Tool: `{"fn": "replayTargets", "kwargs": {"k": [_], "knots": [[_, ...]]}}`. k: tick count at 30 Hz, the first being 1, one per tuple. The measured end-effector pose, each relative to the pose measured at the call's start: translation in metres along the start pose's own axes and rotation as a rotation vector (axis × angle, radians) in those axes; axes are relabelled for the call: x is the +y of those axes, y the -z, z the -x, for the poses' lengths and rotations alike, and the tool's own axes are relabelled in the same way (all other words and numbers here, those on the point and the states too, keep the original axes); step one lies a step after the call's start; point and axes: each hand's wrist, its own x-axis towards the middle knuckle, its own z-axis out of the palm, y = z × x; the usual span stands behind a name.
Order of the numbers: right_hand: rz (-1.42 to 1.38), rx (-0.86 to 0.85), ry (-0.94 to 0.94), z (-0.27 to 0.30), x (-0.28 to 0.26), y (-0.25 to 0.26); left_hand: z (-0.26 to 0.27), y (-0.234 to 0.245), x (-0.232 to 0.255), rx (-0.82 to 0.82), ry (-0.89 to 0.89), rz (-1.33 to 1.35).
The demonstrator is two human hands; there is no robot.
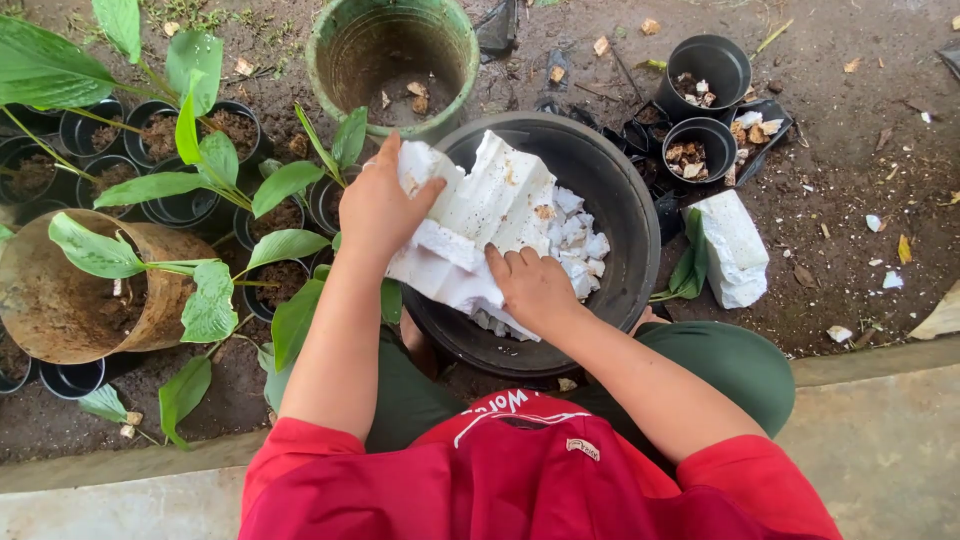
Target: A person breaks large pieces of white styrofoam into small chunks by hand into a black basin, likely for use as drainage material in plant pots.
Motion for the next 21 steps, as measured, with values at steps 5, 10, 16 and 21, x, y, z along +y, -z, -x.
{"fn": "replayTargets", "kwargs": {"k": [5, 10, 16, 21], "knots": [[-0.321, -0.093, -0.209, -0.007, 0.024, 0.034, 0.013, 0.017, -0.001, 0.285, -0.283, 0.239], [-0.564, -0.065, -0.319, 0.001, 0.036, 0.085, 0.047, 0.001, 0.004, 0.495, -0.517, 0.304], [-0.65, 0.107, -0.38, 0.005, 0.05, 0.081, 0.063, -0.056, 0.01, 0.413, -0.554, 0.012], [-0.617, 0.036, -0.433, 0.001, 0.05, 0.089, 0.061, -0.053, 0.023, 0.319, -0.498, 0.03]]}}
